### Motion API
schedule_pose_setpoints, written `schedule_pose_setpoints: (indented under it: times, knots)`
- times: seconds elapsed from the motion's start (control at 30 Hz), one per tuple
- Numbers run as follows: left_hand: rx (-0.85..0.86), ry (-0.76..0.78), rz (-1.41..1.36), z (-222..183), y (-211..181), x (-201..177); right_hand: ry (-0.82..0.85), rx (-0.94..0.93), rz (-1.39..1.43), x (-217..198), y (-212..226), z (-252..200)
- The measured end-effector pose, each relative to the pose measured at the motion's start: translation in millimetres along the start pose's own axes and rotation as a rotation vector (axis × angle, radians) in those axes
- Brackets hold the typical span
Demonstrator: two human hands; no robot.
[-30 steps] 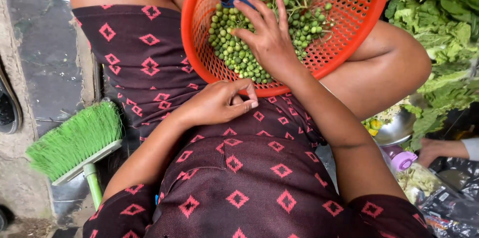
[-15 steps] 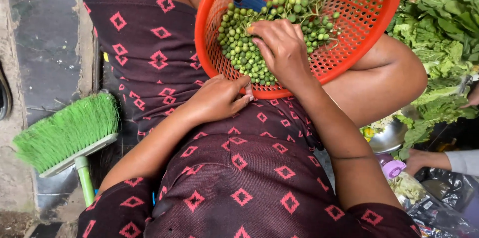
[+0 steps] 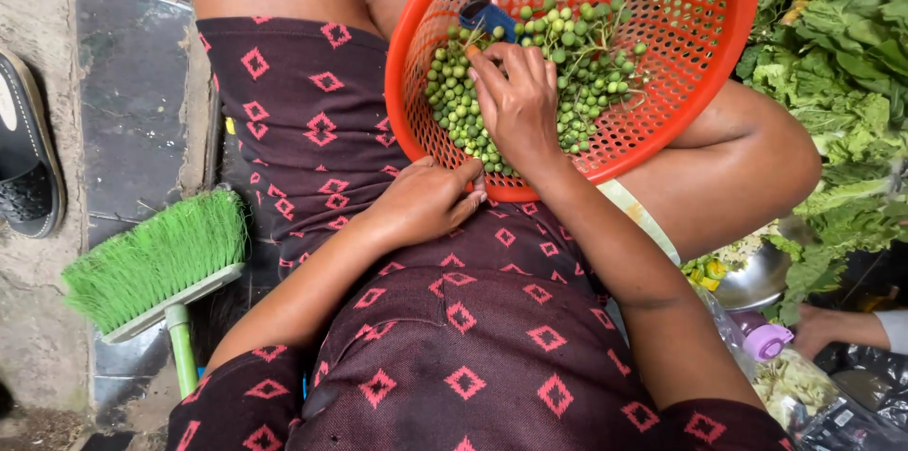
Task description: Plucking small green vegetables from their stems and collecting them in a red plastic basket while sitting on the floor.
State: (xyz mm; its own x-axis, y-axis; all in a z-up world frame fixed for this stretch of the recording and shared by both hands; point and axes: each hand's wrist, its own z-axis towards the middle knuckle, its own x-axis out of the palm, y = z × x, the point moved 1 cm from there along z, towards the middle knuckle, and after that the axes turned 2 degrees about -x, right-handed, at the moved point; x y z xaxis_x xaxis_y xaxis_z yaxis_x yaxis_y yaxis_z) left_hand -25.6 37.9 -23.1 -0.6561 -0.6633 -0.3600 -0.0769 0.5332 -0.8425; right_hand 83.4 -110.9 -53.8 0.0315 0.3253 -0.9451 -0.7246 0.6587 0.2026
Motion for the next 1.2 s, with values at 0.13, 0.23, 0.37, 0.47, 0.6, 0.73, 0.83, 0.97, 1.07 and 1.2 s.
schedule_pose_setpoints:
  times: [0.13, 0.23, 0.37, 0.47, 0.6, 0.73, 0.83, 0.97, 1.07, 1.2]
  knots:
    - [0.003, -0.013, 0.018, 2.0, 3.5, 3.7, 0.111, 0.034, -0.025, 1.6, -4.2, 7.9]
    - [-0.003, -0.008, 0.014, 1.9, 5.5, 4.7, 0.150, 0.023, -0.023, -1.9, -2.6, 16.2]
    - [0.002, -0.023, 0.020, 3.9, 9.4, 8.4, 0.179, 0.007, -0.035, 4.5, -7.7, 12.7]
    - [0.003, -0.031, 0.019, 2.4, 9.7, 10.0, 0.152, 0.005, -0.001, 3.0, -9.3, 10.9]
    - [-0.006, -0.044, 0.041, 3.8, 11.8, 10.6, 0.060, 0.015, 0.145, -1.1, -13.4, 8.7]
    - [0.010, -0.048, 0.008, 2.4, 11.1, 8.4, 0.067, 0.079, 0.260, -24.6, -17.0, 1.2]
    - [0.011, -0.062, 0.043, 4.6, 10.3, 13.1, 0.069, 0.113, 0.269, -37.3, -15.3, 2.1]
    - [0.011, -0.073, 0.055, 4.0, 8.9, 9.1, 0.011, 0.115, 0.384, -49.0, -10.5, 13.3]
    - [-0.002, -0.065, 0.038, 0.9, 11.1, 7.7, -0.026, 0.126, 0.486, -51.9, -12.8, 19.0]
    - [-0.009, -0.057, 0.040, 1.3, 9.7, 8.9, -0.040, 0.213, 0.622, -67.6, -7.9, 30.7]
